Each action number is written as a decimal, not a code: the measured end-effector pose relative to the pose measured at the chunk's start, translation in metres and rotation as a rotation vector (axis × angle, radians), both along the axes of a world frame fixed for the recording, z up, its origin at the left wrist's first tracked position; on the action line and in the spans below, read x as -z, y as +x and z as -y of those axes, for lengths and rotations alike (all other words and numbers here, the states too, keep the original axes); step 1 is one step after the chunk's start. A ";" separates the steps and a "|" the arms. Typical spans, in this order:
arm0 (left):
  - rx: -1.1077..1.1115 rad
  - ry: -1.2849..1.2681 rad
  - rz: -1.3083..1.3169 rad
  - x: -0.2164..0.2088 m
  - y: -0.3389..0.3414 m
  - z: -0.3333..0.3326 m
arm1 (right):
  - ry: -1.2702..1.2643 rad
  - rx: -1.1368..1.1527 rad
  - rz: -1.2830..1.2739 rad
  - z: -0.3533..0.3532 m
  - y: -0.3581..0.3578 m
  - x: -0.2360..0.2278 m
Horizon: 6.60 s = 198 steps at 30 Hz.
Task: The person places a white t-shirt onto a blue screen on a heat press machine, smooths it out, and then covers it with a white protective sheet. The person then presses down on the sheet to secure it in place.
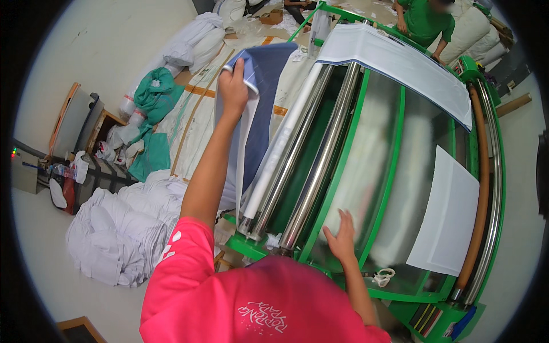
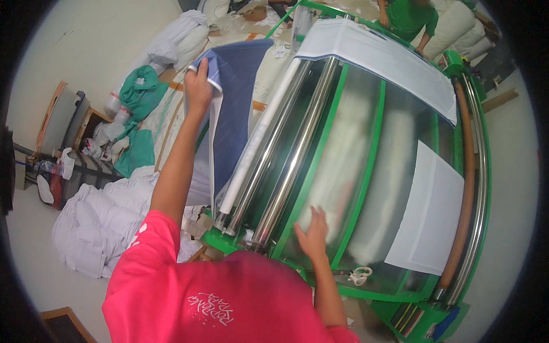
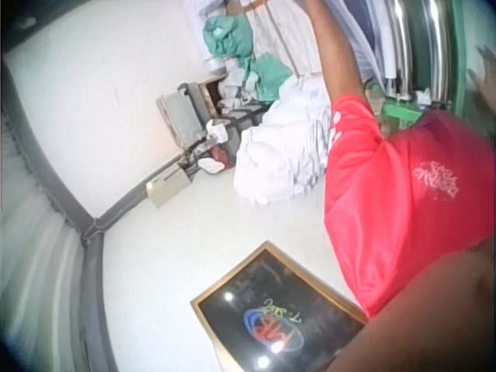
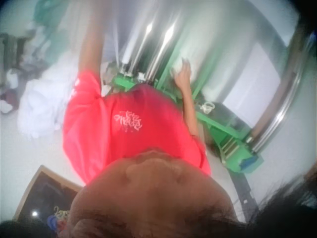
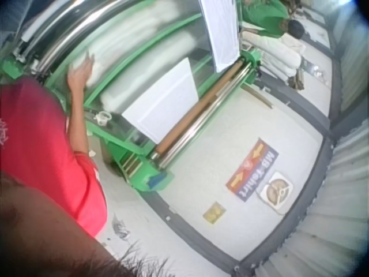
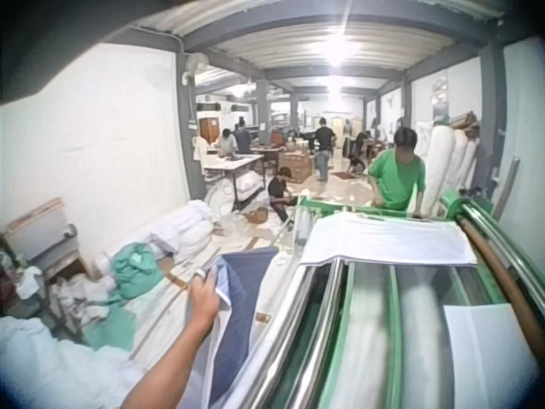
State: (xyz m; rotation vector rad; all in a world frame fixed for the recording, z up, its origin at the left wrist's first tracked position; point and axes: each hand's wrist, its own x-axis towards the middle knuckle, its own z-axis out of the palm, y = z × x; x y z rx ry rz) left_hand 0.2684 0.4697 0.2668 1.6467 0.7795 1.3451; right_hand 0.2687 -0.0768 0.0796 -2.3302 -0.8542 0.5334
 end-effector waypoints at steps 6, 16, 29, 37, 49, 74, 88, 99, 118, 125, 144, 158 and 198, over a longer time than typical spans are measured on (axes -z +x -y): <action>0.190 -0.060 0.358 -0.086 0.010 0.067 | 0.253 -0.263 -0.845 -0.106 -0.045 -0.027; 0.696 -0.172 0.739 -0.210 -0.029 0.077 | 0.186 -0.069 -1.806 -0.127 -0.107 0.023; 0.529 -0.177 1.050 -0.232 -0.118 0.163 | 0.737 -0.018 -1.518 -0.164 -0.070 -0.057; 0.477 -0.286 1.111 -0.233 -0.144 0.179 | 0.845 0.531 -1.066 -0.173 -0.033 -0.059; 0.538 -0.295 1.064 -0.227 -0.143 0.171 | 0.748 0.015 -0.698 -0.140 0.026 -0.020; 0.241 -0.199 0.942 -0.233 -0.164 0.105 | 0.285 -0.302 -1.048 -0.103 0.000 -0.125; -0.291 0.191 0.325 -0.195 -0.234 0.171 | 0.933 0.282 0.050 0.038 0.085 -0.234; 0.245 -0.741 0.598 -0.022 -0.257 0.366 | 0.620 0.853 0.458 0.230 0.080 -0.171; 0.465 -1.345 0.176 0.210 -0.270 0.343 | 1.138 1.307 -0.616 0.323 0.131 0.056; 0.300 -1.099 -0.173 0.228 -0.248 0.293 | 0.965 1.505 -0.282 0.265 0.142 0.054; 0.564 -1.244 -0.221 0.263 -0.251 0.258 | 1.014 1.693 -0.074 0.453 0.164 0.013; 0.425 -1.203 -0.177 0.293 -0.234 0.276 | -0.340 0.625 0.317 0.169 0.072 0.064; 0.318 -0.489 -1.097 0.377 -0.076 0.028 | -0.508 0.327 0.238 0.110 0.080 0.048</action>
